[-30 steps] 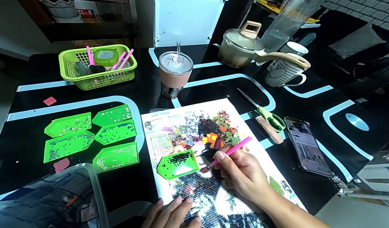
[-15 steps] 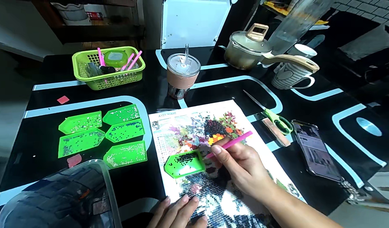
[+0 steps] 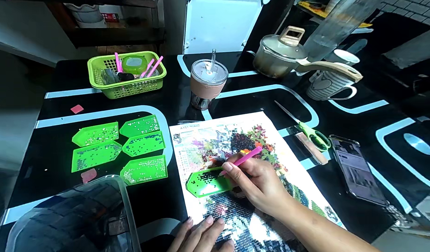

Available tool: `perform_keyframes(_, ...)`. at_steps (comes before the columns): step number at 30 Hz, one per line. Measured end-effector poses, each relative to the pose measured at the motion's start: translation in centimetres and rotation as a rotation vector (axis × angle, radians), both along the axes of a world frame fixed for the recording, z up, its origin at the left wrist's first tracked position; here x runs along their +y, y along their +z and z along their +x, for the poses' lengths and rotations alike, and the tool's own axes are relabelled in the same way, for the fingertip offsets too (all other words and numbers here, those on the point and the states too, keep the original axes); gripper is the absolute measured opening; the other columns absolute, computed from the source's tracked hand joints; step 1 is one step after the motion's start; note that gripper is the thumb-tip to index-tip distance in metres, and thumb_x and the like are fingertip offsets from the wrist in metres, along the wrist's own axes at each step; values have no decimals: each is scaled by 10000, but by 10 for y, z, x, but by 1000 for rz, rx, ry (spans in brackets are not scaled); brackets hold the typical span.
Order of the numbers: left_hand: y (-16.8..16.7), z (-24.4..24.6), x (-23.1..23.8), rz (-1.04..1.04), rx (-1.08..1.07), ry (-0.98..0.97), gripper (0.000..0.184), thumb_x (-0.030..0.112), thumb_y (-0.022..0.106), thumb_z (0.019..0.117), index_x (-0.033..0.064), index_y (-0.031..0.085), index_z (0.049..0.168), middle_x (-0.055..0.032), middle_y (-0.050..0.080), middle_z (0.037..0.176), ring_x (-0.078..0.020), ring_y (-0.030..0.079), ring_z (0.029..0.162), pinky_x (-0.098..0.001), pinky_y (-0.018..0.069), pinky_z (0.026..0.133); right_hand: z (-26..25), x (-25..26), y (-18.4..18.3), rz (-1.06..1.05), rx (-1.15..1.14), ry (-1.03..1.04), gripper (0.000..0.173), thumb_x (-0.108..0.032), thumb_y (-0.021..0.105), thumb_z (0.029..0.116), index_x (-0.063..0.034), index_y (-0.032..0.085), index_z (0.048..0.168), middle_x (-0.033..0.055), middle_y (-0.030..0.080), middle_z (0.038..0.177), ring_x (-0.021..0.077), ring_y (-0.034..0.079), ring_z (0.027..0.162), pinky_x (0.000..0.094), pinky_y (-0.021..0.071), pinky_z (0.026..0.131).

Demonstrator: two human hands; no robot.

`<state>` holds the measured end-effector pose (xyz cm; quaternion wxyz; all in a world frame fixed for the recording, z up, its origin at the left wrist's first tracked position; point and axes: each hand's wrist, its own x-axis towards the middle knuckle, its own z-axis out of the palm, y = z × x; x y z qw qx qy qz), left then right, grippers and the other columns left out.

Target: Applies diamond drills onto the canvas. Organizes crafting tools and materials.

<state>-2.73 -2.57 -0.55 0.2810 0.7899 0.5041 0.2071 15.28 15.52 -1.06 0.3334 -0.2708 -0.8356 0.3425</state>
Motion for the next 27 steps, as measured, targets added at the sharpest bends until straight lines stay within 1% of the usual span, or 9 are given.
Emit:
perform_keyframes(2, 0, 0, 0, 8, 2, 1, 468, 366, 624, 986, 123, 629, 1387, -153, 553, 1495, -350, 491, 1413, -573, 296, 1188, 2, 1, 1, -44, 32, -8, 243, -230, 515, 1076, -95, 683, 964, -56, 663, 773, 1, 625, 656, 162, 543, 595)
perform_keyframes(6, 0, 0, 0, 2, -1, -2, 466, 369, 613, 992, 115, 631, 1382, -165, 555, 1490, -360, 498, 1405, -584, 301, 1181, 19, 2, 9, -270, 132, -98, 239, -289, 485, 1090, -146, 647, 986, -32, 674, 778, 56, 651, 639, 206, 569, 582)
perform_keyframes(9, 1, 0, 1, -8, -4, -1, 468, 367, 620, 988, 117, 632, 1383, -166, 553, 1493, -358, 496, 1408, -585, 296, 1185, 38, -1, 4, -341, 166, -159, 252, -309, 476, 1093, -163, 643, 973, -30, 682, 769, 45, 640, 606, 180, 550, 557)
perform_keyframes(12, 2, 0, 1, -13, -5, -6, 469, 363, 627, 985, 113, 632, 1383, -171, 551, 1492, -369, 495, 1406, -591, 301, 1178, 48, -7, -7, -279, 135, -147, 249, -312, 478, 1095, -168, 626, 956, -69, 660, 747, 0, 613, 603, 145, 517, 553)
perform_keyframes(15, 2, -1, 1, -17, 0, -11, 468, 360, 625, 987, 115, 631, 1386, -175, 552, 1490, -374, 496, 1404, -597, 304, 1174, 48, -10, -11, -214, 123, -133, 257, -295, 476, 1099, -148, 620, 945, -68, 644, 743, -8, 608, 616, 138, 514, 564)
perform_keyframes(18, 3, -1, 2, -21, 2, -19, 469, 360, 630, 986, 114, 629, 1385, -178, 552, 1489, -378, 497, 1402, -600, 307, 1170, 48, -10, -10, -201, 109, -125, 256, -278, 469, 1099, -143, 616, 939, -68, 640, 741, -10, 605, 617, 137, 511, 566)
perform_keyframes(23, 1, -1, 1, -16, -4, -10, 465, 374, 610, 997, 115, 633, 1383, -178, 551, 1490, -371, 498, 1403, -598, 303, 1175, 48, -10, -11, -153, 75, -109, 262, -274, 472, 1099, -128, 624, 943, -70, 638, 741, -17, 604, 620, 139, 513, 559)
perform_keyframes(27, 1, -2, 1, -11, 2, -16, 475, 375, 621, 990, 114, 629, 1387, -180, 551, 1490, -372, 493, 1407, -601, 304, 1172, 48, -10, -11, -85, 34, -103, 287, -276, 468, 1102, -110, 633, 936, -61, 629, 740, -23, 592, 624, 134, 505, 564)
